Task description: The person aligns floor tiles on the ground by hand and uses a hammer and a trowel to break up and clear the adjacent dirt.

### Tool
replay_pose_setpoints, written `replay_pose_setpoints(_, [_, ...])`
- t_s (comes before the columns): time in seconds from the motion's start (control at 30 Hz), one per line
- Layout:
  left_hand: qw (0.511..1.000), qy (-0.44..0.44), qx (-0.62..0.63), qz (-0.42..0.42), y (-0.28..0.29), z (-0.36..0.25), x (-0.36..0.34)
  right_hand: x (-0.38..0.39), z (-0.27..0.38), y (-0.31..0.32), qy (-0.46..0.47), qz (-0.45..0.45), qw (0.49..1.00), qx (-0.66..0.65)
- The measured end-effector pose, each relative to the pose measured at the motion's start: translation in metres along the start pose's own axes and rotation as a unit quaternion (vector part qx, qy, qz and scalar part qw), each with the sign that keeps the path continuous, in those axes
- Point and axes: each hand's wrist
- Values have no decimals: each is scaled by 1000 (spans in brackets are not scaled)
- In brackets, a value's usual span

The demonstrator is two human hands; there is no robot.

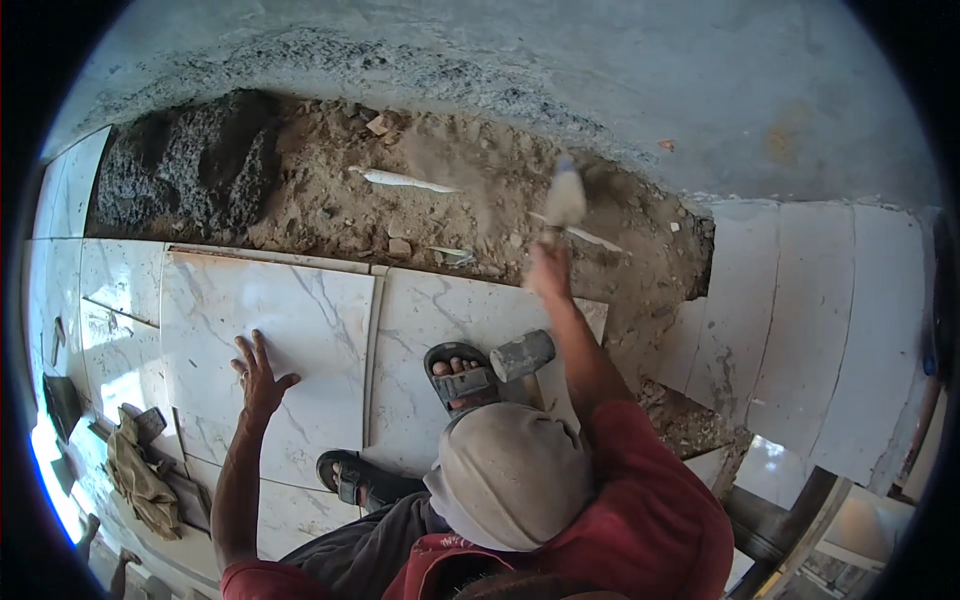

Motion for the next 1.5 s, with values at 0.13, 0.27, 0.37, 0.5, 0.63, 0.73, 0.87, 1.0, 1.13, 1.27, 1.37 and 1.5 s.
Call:
replay_pose_setpoints(0.13, [998,39,19,49,20,-33,-6,-25,-8,96,-75,-84,982,-153])
replay_pose_setpoints(0.27, [994,66,25,83,24,-31,-4,11,-41,98,-157,-104,940,-284])
replay_pose_setpoints(0.37, [994,63,-2,86,21,-33,-4,33,-36,28,-216,-70,956,-183])
replay_pose_setpoints(0.5, [997,39,20,66,8,-26,-8,50,-9,-14,-193,-24,962,-193])
replay_pose_setpoints(0.63, [1000,13,14,25,-7,-2,-7,65,26,-1,-99,115,985,-83])
replay_pose_setpoints(0.73, [999,17,21,29,4,-15,-5,54,10,41,-87,-26,991,-98])
replay_pose_setpoints(0.87, [999,16,2,36,1,-17,-11,2,-41,125,-110,-218,960,-137])
replay_pose_setpoints(1.0, [1000,0,18,25,-2,-20,-12,-25,-64,126,-133,-273,935,-183])
replay_pose_setpoints(1.13, [999,30,1,35,6,-12,-2,35,-51,57,-191,-126,950,-212])
replay_pose_setpoints(1.27, [999,16,2,33,3,-11,-5,47,-22,75,-150,-84,971,-166])
replay_pose_setpoints(1.37, [999,20,14,48,11,-27,-10,-2,-34,108,-144,-229,935,-227])
replay_pose_setpoints(1.5, [998,-30,47,24,-1,-51,-32,-40,-107,138,-11,-177,976,-129])
Point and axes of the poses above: each hand's wrist, its own x-axis away from the middle knuckle, its own y-axis out of the back of the hand, z = x × y, and after that the axes turned 7 degrees about -x, right-handed
